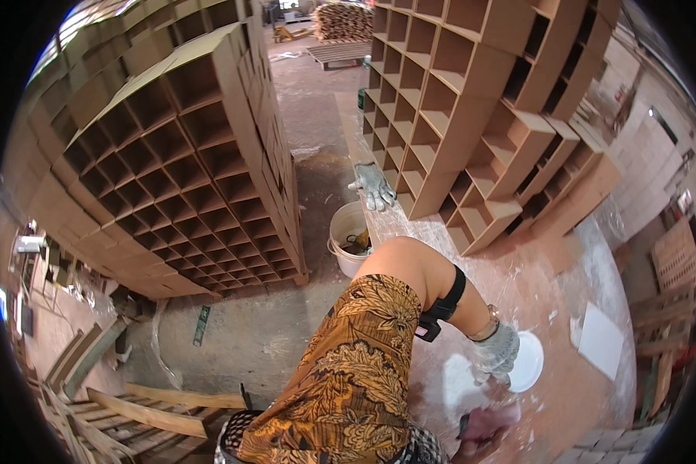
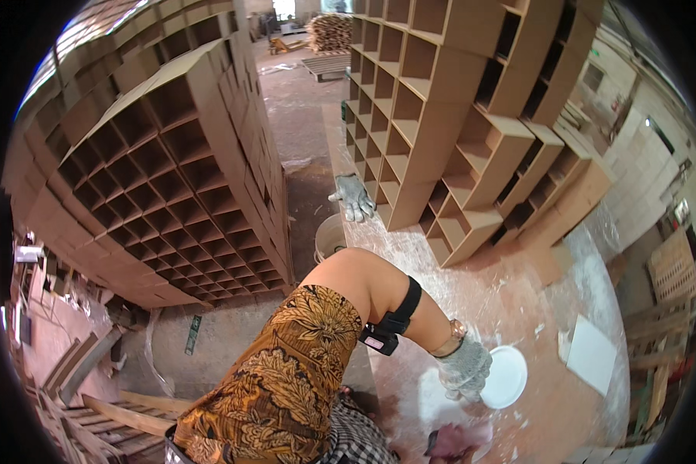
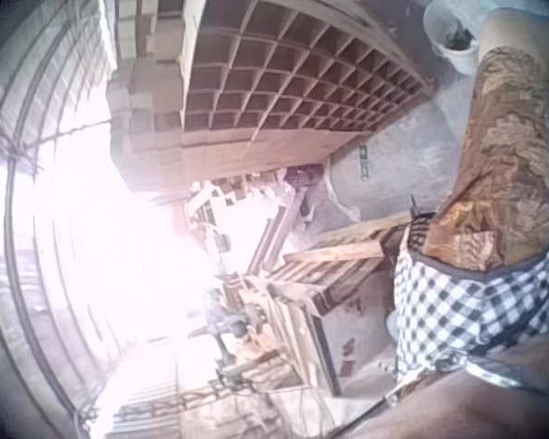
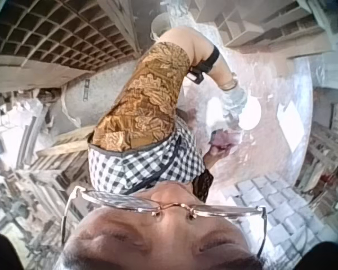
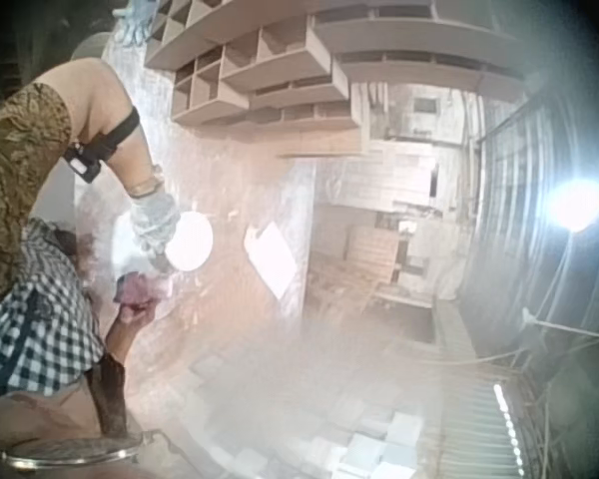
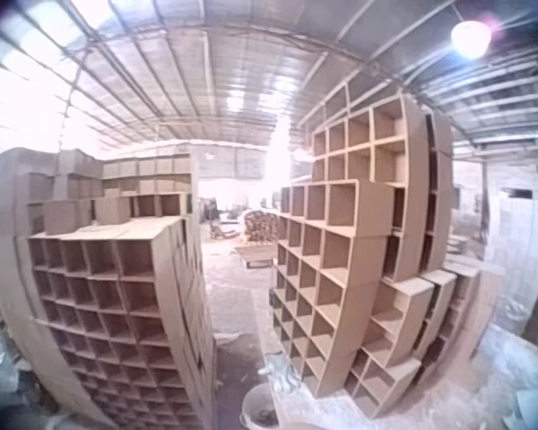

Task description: The recorder is polishing or applying a finish to the interior and exterior of small wooden box components using a cloth or pad.

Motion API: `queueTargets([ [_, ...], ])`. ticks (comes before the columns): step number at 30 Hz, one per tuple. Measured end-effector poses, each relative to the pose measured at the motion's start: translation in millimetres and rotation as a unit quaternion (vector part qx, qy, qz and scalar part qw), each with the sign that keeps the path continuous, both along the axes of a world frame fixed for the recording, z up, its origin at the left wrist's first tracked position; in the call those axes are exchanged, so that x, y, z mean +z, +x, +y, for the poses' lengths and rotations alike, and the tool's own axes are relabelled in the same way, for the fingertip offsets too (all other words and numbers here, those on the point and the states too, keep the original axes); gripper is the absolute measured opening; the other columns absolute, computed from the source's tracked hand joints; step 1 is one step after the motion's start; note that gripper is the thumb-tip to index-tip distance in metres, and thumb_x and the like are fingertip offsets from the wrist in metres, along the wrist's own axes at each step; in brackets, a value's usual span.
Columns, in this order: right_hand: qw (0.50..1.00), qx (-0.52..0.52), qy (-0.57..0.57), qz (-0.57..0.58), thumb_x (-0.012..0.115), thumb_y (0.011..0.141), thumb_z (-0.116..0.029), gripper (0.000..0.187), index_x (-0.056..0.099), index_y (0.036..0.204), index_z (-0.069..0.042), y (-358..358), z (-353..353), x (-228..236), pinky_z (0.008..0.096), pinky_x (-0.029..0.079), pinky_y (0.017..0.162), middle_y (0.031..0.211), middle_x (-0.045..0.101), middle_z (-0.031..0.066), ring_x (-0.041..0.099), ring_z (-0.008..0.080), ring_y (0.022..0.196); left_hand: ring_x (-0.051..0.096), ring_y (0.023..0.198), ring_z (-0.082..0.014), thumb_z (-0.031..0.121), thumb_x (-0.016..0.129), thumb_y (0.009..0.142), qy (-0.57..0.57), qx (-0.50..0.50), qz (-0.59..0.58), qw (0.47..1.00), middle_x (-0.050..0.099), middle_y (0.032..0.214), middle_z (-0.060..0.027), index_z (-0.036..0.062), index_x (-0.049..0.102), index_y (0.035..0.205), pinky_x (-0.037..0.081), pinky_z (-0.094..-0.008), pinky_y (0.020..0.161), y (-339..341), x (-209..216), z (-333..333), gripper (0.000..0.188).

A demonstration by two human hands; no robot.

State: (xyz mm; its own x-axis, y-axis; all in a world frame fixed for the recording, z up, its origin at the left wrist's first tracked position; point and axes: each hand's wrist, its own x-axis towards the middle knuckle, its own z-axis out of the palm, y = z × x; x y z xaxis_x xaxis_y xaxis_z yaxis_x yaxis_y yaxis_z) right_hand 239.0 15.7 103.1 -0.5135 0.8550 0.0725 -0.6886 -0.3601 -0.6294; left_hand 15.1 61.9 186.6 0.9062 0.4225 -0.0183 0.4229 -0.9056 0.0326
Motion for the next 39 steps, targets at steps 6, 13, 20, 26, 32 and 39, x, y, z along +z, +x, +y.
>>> queueTargets([
  [6, 0.999, 0.019, 0.010, -0.026, 0.049, 0.091, -0.045, 0.059, 0.034, 0.134, -0.007, 24, 54, 6, 0.0471, 0.037, 0.097, 0.128, 0.045, 0.0113, 0.045, 0.0310, 0.114, 0.066, 0.073, -0.0291, 0.034, 0.065, 0.073, 0.149, -0.116, -0.088, 0.978, 0.066, 0.075, -0.0080, 0.0133, 0.061, 0.094, 0.049, -0.0435, 0.061, -32, -40, 20, 0.030],
  [13, 0.998, -0.024, -0.040, -0.052, 0.045, 0.092, -0.047, 0.053, 0.037, 0.128, -0.009, 67, 60, -2, 0.0459, 0.037, 0.091, 0.119, 0.046, 0.0099, 0.046, 0.0295, 0.107, 0.064, 0.090, -0.0232, 0.035, 0.063, 0.078, -0.026, 0.062, -0.001, 0.998, 0.066, 0.094, -0.0039, 0.0190, 0.066, 0.095, 0.050, -0.0339, 0.073, -43, -64, -13, 0.024],
  [20, 0.975, -0.198, -0.103, -0.015, 0.041, 0.092, -0.050, 0.049, 0.040, 0.121, -0.010, 91, 23, -21, 0.0447, 0.038, 0.085, 0.111, 0.047, 0.0085, 0.046, 0.0280, 0.100, 0.063, 0.084, -0.0162, 0.037, 0.060, 0.089, -0.193, 0.409, -0.495, 0.742, 0.066, 0.097, -0.0046, 0.0075, 0.061, 0.112, 0.050, -0.0317, 0.073, -83, -10, 44, 0.037],
  [26, 0.951, -0.261, -0.161, -0.027, 0.037, 0.093, -0.051, 0.047, 0.042, 0.115, -0.011, 74, -3, -28, 0.0437, 0.038, 0.080, 0.103, 0.047, 0.0073, 0.046, 0.0267, 0.093, 0.057, 0.078, -0.0086, 0.022, 0.059, 0.093, -0.283, 0.411, -0.745, 0.443, 0.061, 0.089, -0.0008, 0.0065, 0.057, 0.110, 0.049, -0.0246, 0.071, -133, 14, 82, 0.022],
  [32, 0.932, -0.293, -0.205, -0.062, 0.034, 0.093, -0.053, 0.045, 0.044, 0.110, -0.012, 47, -16, -31, 0.0426, 0.039, 0.075, 0.096, 0.048, 0.0061, 0.046, 0.0254, 0.087, 0.059, 0.093, -0.0095, 0.020, 0.060, 0.093, -0.170, 0.347, -0.742, 0.548, 0.064, 0.104, -0.0029, 0.0046, 0.056, 0.121, 0.048, -0.0259, 0.086, -159, 37, 65, 0.032],
  [39, 0.920, -0.298, -0.234, -0.100, 0.030, 0.094, -0.055, 0.046, 0.047, 0.103, -0.013, 17, -7, -25, 0.0414, 0.039, 0.070, 0.087, 0.048, 0.0047, 0.047, 0.0239, 0.080, 0.059, 0.102, -0.0138, 0.018, 0.060, 0.093, -0.092, 0.294, -0.789, 0.532, 0.063, 0.109, -0.0062, 0.0020, 0.055, 0.121, 0.047, -0.0307, 0.092, -198, 105, 54, 0.033],
])
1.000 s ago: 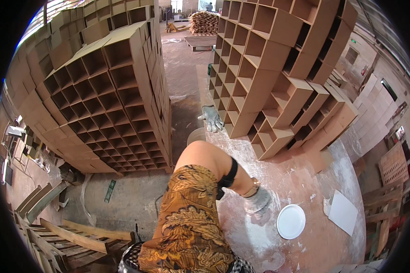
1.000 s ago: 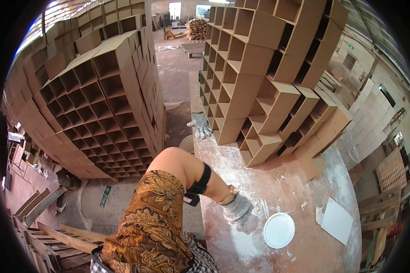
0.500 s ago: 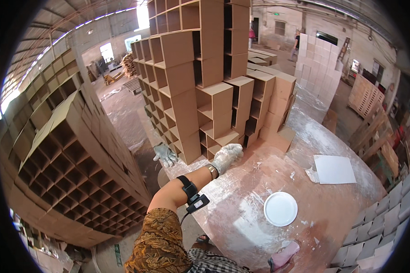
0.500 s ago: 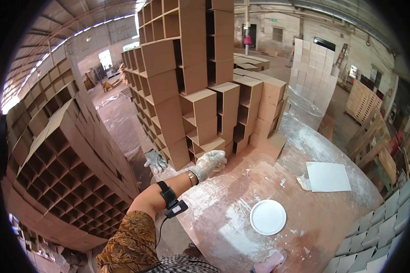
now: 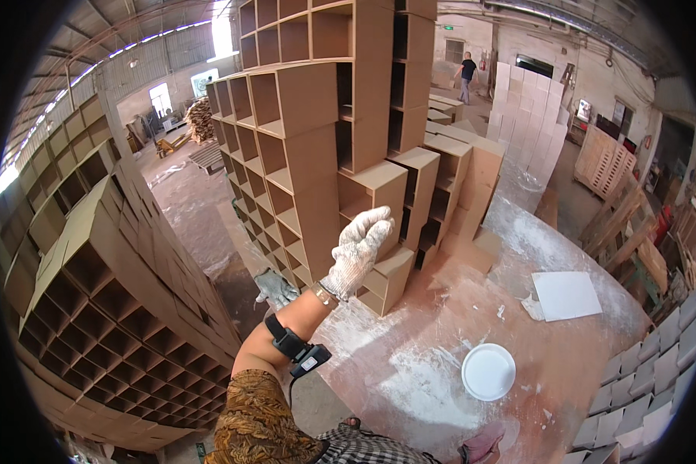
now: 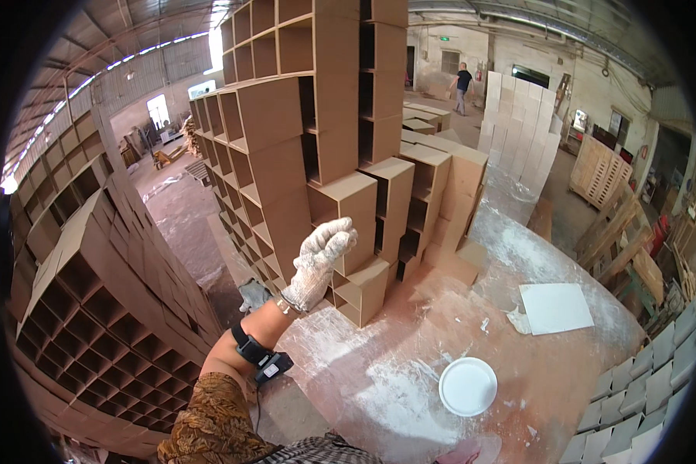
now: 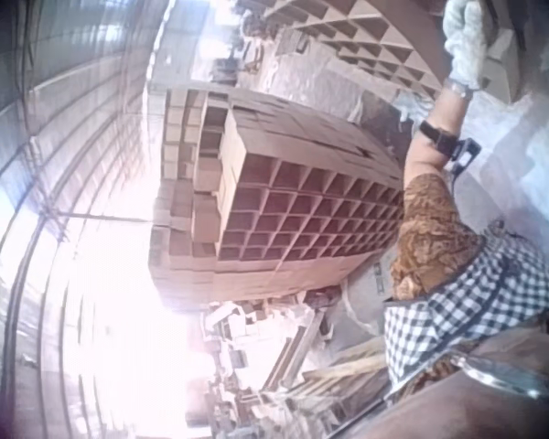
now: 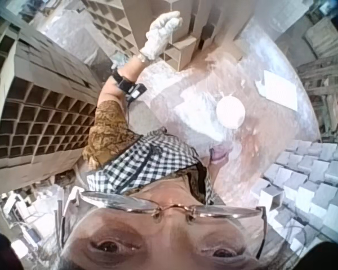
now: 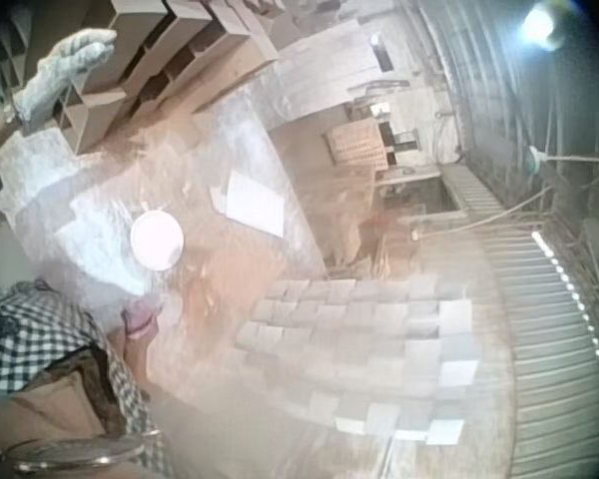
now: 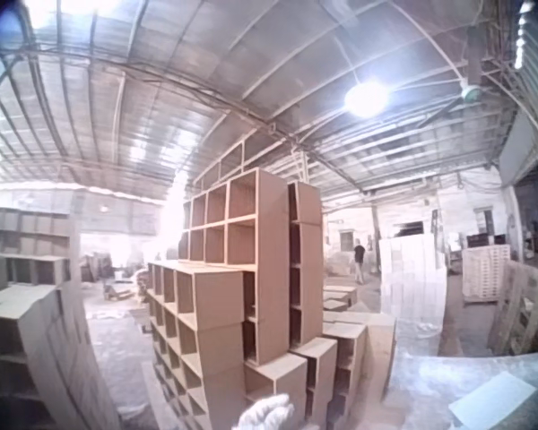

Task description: The recorder is polishing or applying a finish to the interior and exterior of small wooden box components using a cloth or pad.

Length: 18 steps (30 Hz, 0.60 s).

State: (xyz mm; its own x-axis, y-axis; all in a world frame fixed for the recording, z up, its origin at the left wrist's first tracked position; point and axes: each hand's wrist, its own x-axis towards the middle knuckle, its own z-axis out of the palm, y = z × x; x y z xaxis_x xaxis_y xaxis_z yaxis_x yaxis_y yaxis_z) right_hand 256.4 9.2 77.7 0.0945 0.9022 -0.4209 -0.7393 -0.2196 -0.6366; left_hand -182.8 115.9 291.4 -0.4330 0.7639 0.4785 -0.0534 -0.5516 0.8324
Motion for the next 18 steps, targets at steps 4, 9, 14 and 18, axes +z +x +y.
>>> queueTargets([
  [4, 1.000, 0.003, -0.026, -0.016, 0.027, 0.094, -0.056, 0.048, 0.048, 0.099, -0.014, 0, 2, -8, 0.0407, 0.040, 0.066, 0.083, 0.049, 0.0039, 0.047, 0.0230, 0.075, 0.060, 0.097, -0.0139, 0.021, 0.060, 0.093, 0.013, 0.035, 0.048, 0.998, 0.064, 0.108, -0.0066, 0.0027, 0.055, 0.121, 0.047, -0.0310, 0.089, -20, 55, -8, 0.034],
  [9, 0.997, 0.042, -0.017, 0.063, 0.027, 0.095, -0.055, 0.048, 0.051, 0.099, -0.014, 28, -1, -57, 0.0400, 0.041, 0.065, 0.080, 0.051, 0.0037, 0.047, 0.0222, 0.073, 0.061, 0.096, -0.0148, 0.025, 0.060, 0.092, 0.047, 0.044, 0.045, 0.997, 0.064, 0.106, -0.0064, 0.0051, 0.055, 0.121, 0.049, -0.0303, 0.085, -30, 125, -13, 0.036],
  [14, 0.978, 0.112, 0.064, 0.167, 0.033, 0.099, -0.045, 0.045, 0.048, 0.123, -0.011, 64, 2, -106, 0.0415, 0.046, 0.071, 0.097, 0.056, 0.0079, 0.052, 0.0249, 0.081, 0.060, 0.098, -0.0217, 0.028, 0.061, 0.090, 0.127, 0.023, 0.064, 0.990, 0.060, 0.114, -0.0112, 0.0031, 0.052, 0.122, 0.050, -0.0383, 0.087, -55, 221, -5, 0.042],
  [18, 0.978, 0.123, 0.066, 0.156, 0.034, 0.099, -0.046, 0.045, 0.048, 0.124, -0.010, 68, 12, -104, 0.0416, 0.046, 0.073, 0.099, 0.056, 0.0081, 0.052, 0.0251, 0.083, 0.057, 0.106, -0.0360, 0.024, 0.059, 0.091, 0.147, 0.051, -0.054, 0.986, 0.056, 0.118, -0.0221, -0.0019, 0.049, 0.120, 0.049, -0.0451, 0.090, -83, 307, 24, 0.040],
])
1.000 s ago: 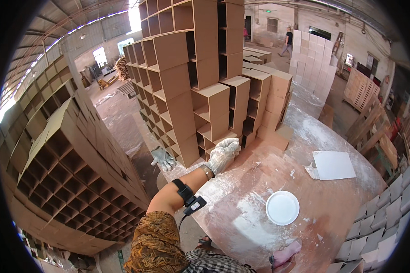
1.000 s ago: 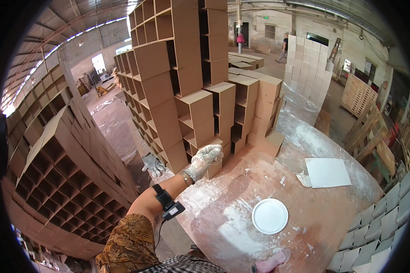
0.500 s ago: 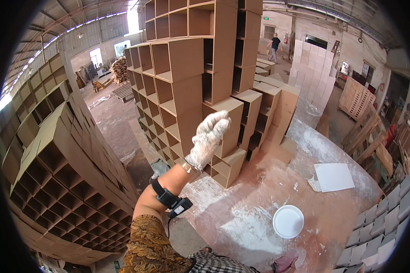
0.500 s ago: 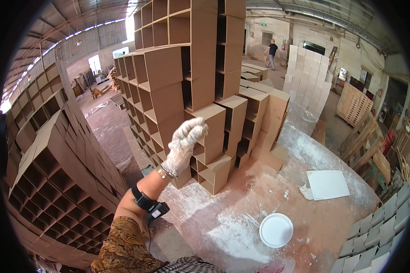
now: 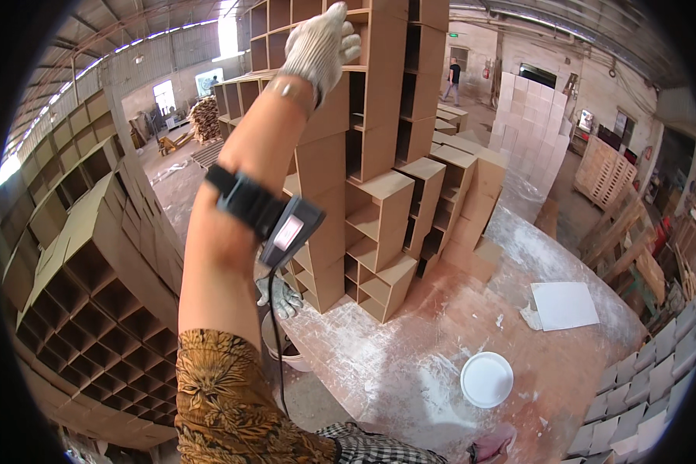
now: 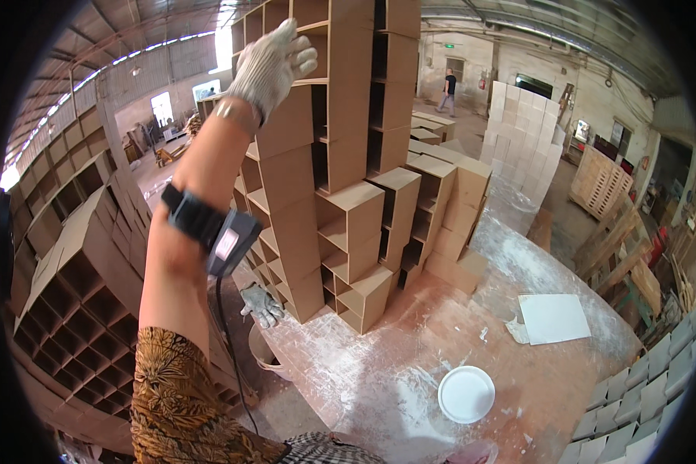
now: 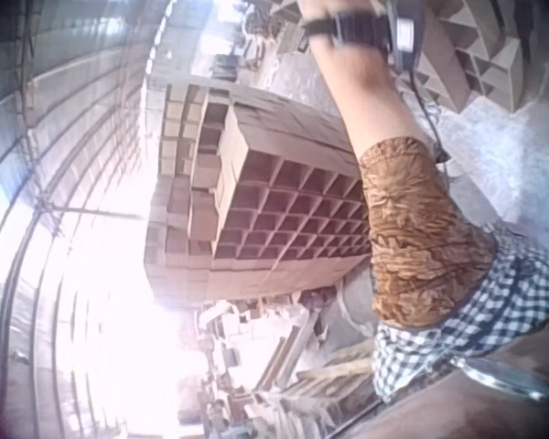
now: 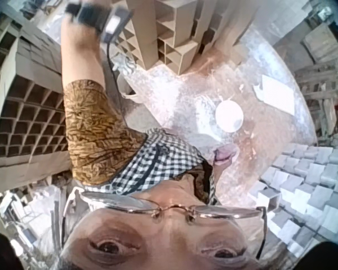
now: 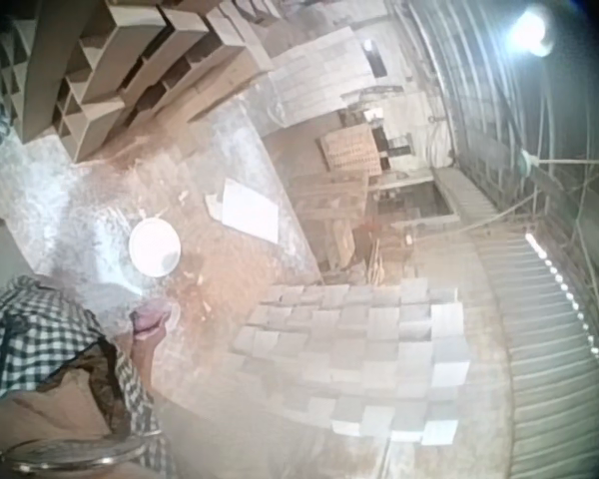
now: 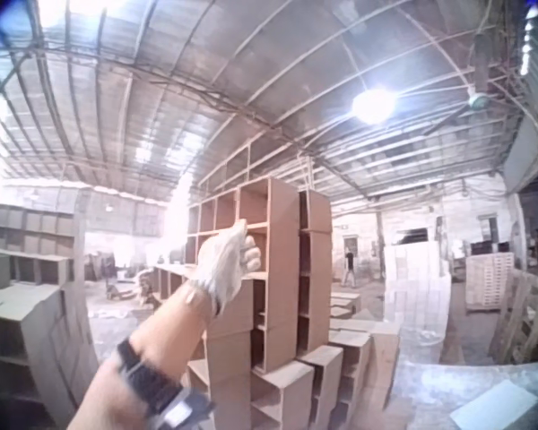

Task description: The recorder is polishing or applying a finish to the interior and exterior of small wooden box components using a cloth or pad.

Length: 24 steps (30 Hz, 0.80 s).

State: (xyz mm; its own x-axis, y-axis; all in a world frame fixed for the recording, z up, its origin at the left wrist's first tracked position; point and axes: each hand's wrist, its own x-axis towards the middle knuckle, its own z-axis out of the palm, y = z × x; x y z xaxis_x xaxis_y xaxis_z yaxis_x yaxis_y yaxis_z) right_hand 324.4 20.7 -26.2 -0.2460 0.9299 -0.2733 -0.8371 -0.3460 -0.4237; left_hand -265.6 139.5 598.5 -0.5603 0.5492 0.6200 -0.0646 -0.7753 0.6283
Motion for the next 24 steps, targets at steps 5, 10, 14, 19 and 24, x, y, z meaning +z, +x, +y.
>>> queueTargets([
  [5, 0.990, 0.134, 0.004, -0.044, 0.035, 0.098, -0.046, 0.046, 0.047, 0.125, -0.010, -26, 56, 18, 0.0419, 0.045, 0.075, 0.102, 0.055, 0.0083, 0.052, 0.0254, 0.086, 0.057, 0.103, -0.0374, 0.015, 0.062, 0.085, -0.044, 0.085, -0.028, 0.995, 0.059, 0.111, -0.0213, -0.0008, 0.054, 0.111, 0.048, -0.0443, 0.087, -88, 3, -61, 0.032],
  [10, 0.954, 0.282, -0.035, -0.092, 0.036, 0.098, -0.046, 0.047, 0.046, 0.126, -0.009, -60, 77, 7, 0.0422, 0.045, 0.077, 0.105, 0.055, 0.0085, 0.051, 0.0257, 0.089, 0.056, 0.097, -0.0355, 0.015, 0.061, 0.084, -0.093, 0.240, -0.082, 0.963, 0.058, 0.104, -0.0192, 0.0010, 0.053, 0.105, 0.047, -0.0426, 0.083, -194, -66, -188, 0.026],
  [14, 0.936, 0.329, -0.051, -0.111, 0.037, 0.097, -0.046, 0.048, 0.046, 0.127, -0.009, -82, 72, -3, 0.0424, 0.044, 0.079, 0.107, 0.054, 0.0086, 0.051, 0.0259, 0.091, 0.055, 0.092, -0.0339, 0.015, 0.060, 0.084, -0.118, 0.291, -0.103, 0.944, 0.057, 0.099, -0.0174, 0.0024, 0.053, 0.101, 0.047, -0.0413, 0.079, -217, -88, -235, 0.022],
  [19, 0.928, 0.347, -0.058, -0.123, 0.039, 0.097, -0.046, 0.049, 0.045, 0.128, -0.009, -105, 67, -8, 0.0427, 0.044, 0.081, 0.110, 0.054, 0.0088, 0.051, 0.0263, 0.094, 0.054, 0.085, -0.0319, 0.016, 0.059, 0.084, -0.136, 0.316, -0.114, 0.932, 0.056, 0.093, -0.0152, 0.0042, 0.053, 0.095, 0.046, -0.0397, 0.075, -233, -93, -259, 0.017],
  [24, 0.926, 0.352, -0.039, -0.133, 0.040, 0.096, -0.046, 0.050, 0.044, 0.129, -0.008, -125, 70, -14, 0.0430, 0.044, 0.083, 0.113, 0.053, 0.0091, 0.051, 0.0266, 0.097, 0.053, 0.079, -0.0299, 0.016, 0.058, 0.084, -0.129, 0.328, -0.121, 0.928, 0.055, 0.087, -0.0131, 0.0059, 0.052, 0.090, 0.046, -0.0381, 0.070, -259, -87, -274, 0.013],
])
